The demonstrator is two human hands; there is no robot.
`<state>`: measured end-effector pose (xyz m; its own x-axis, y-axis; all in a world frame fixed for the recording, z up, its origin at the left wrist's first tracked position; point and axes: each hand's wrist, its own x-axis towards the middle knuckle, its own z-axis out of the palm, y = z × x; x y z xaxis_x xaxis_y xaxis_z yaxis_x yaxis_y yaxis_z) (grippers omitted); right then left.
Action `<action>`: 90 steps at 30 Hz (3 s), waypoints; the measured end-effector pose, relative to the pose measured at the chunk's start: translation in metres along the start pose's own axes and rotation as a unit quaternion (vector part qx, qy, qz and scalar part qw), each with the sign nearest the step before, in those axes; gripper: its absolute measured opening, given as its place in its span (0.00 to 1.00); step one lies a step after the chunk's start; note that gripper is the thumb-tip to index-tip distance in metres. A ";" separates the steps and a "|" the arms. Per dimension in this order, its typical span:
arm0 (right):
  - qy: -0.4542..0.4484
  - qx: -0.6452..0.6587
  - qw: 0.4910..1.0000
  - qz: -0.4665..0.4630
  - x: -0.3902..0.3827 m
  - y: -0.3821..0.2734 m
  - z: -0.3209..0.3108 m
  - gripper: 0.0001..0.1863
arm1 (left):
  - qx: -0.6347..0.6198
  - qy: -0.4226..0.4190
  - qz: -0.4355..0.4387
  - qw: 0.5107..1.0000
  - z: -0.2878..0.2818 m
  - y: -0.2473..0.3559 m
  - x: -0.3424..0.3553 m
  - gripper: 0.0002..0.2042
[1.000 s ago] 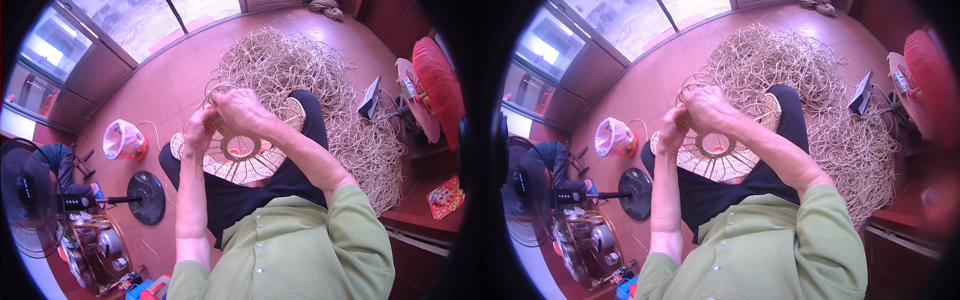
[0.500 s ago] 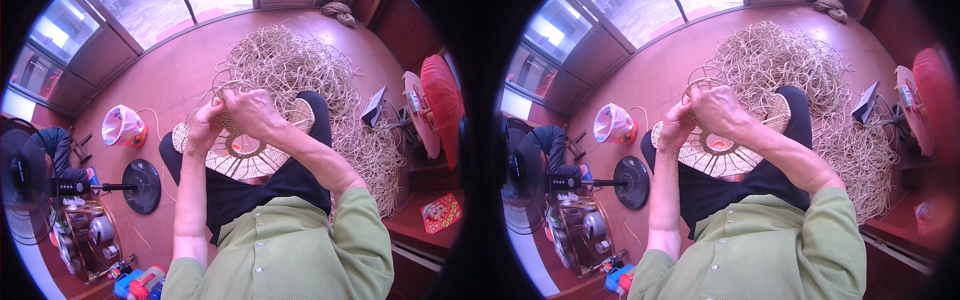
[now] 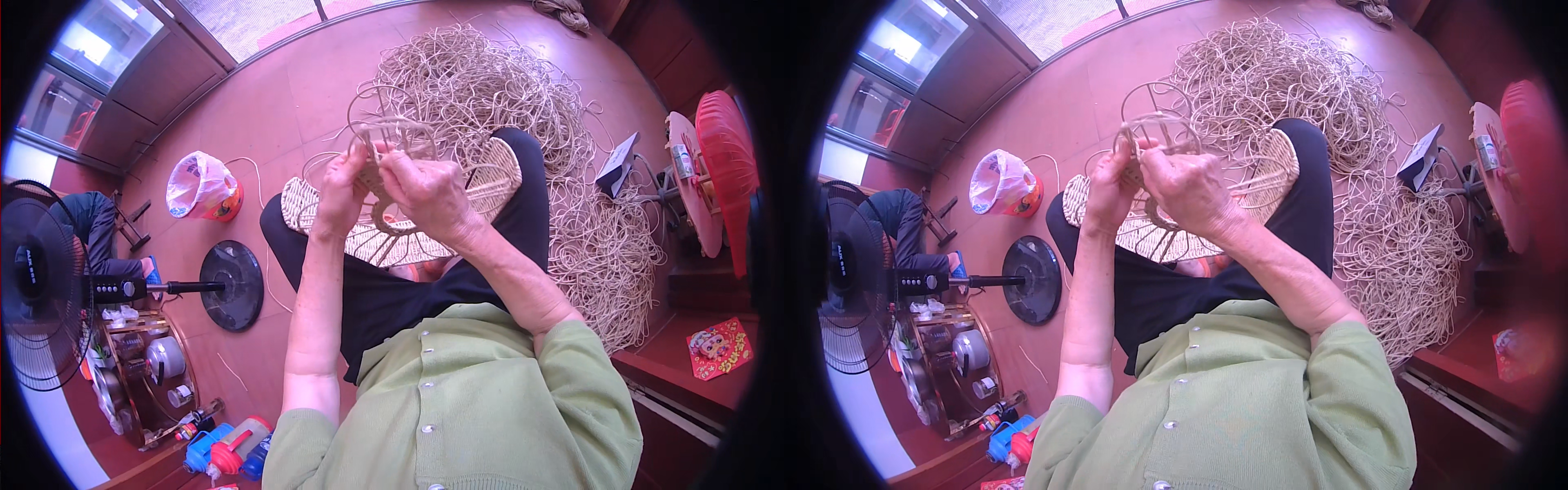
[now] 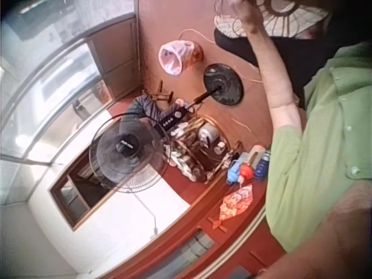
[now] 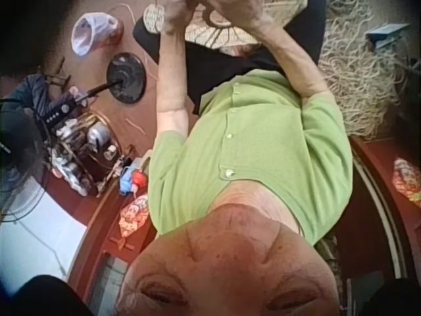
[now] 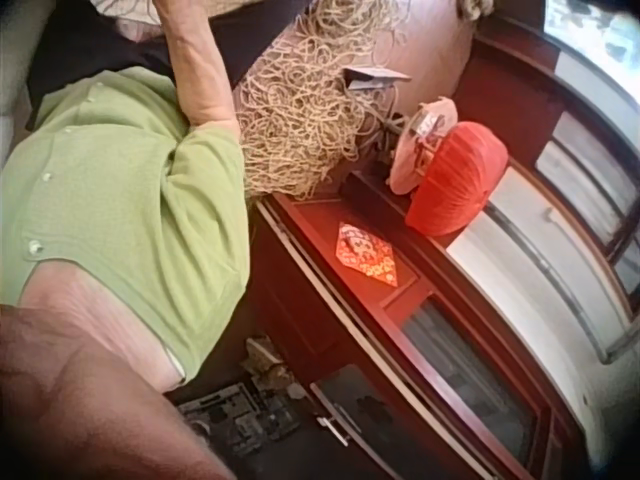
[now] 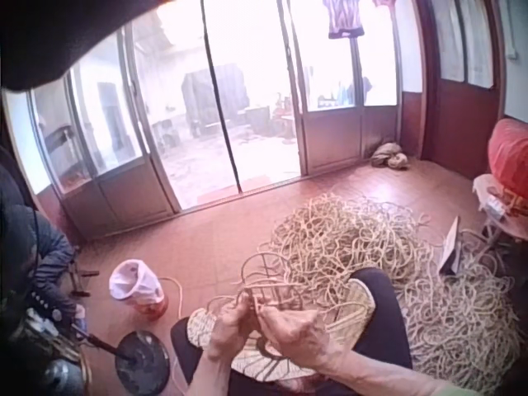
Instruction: Weaving a decorative or functional object from straw or rattan strands.
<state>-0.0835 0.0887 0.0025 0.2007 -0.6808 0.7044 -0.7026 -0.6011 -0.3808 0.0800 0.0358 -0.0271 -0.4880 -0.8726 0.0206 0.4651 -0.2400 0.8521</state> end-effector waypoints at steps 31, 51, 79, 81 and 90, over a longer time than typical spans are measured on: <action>-0.131 0.245 0.952 0.130 0.108 0.067 -0.057 0.16 | 0.651 0.382 0.349 0.555 0.046 -0.021 0.040 0.03; -0.201 0.481 0.786 0.332 0.039 0.083 -0.006 0.10 | 0.668 0.306 0.411 0.540 0.065 -0.032 0.002 0.13; 0.287 0.421 0.756 0.411 0.011 0.323 -0.197 0.16 | 0.640 0.295 0.390 0.593 0.066 -0.021 0.008 0.08; 0.246 0.040 0.898 0.363 0.039 0.329 -0.197 0.22 | 0.701 0.315 0.349 0.536 0.065 -0.022 0.026 0.08; -0.135 -0.233 0.963 0.005 0.074 0.129 -0.087 0.11 | 0.653 0.346 0.307 0.600 0.073 -0.026 0.054 0.08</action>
<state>-0.2188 -0.0027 0.0571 0.3175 -0.8076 0.4969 -0.9233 -0.3827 -0.0320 -0.0128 0.0257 -0.0094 0.1137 -0.7021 0.7029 -0.7948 0.3602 0.4884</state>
